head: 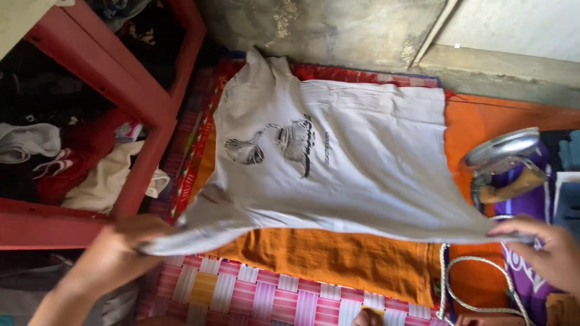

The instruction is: Ironing and folding a grey t-shirt on a flat surface on the floor.

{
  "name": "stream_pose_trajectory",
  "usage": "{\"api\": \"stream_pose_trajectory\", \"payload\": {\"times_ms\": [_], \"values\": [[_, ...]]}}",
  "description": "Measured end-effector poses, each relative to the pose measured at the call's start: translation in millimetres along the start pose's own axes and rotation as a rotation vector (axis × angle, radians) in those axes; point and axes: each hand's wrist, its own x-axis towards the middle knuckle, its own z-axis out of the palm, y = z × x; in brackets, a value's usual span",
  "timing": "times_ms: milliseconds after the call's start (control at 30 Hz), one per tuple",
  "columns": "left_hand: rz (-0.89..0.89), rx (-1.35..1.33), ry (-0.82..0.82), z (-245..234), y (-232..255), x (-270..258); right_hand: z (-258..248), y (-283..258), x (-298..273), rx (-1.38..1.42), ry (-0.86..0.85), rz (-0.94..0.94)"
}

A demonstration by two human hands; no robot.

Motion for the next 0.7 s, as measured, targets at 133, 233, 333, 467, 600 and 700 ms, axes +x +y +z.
{"api": "stream_pose_trajectory", "payload": {"times_ms": [133,233,333,467,600,700], "values": [[0.261,0.026,-0.290,31.7,-19.5,0.5,35.1,31.9,4.8,-0.101,-0.283,0.130],[-0.549,-0.208,-0.833,41.4,-17.3,29.2,39.9,119.8,30.3,-0.052,-0.411,0.319],[-0.624,-0.537,-0.294,44.9,-38.6,80.6,40.9,114.3,65.9,0.354,-0.102,0.318],[-0.625,-0.957,0.105,136.5,-123.3,93.4,79.3,126.1,81.7,0.607,0.133,0.386],[-0.835,-0.495,-0.063,173.5,-137.3,75.6,103.6,125.8,88.0,0.405,0.088,0.597],[-0.573,-0.567,0.125,172.1,-132.9,74.8,103.2,148.6,79.9,0.378,0.133,0.596]]}}
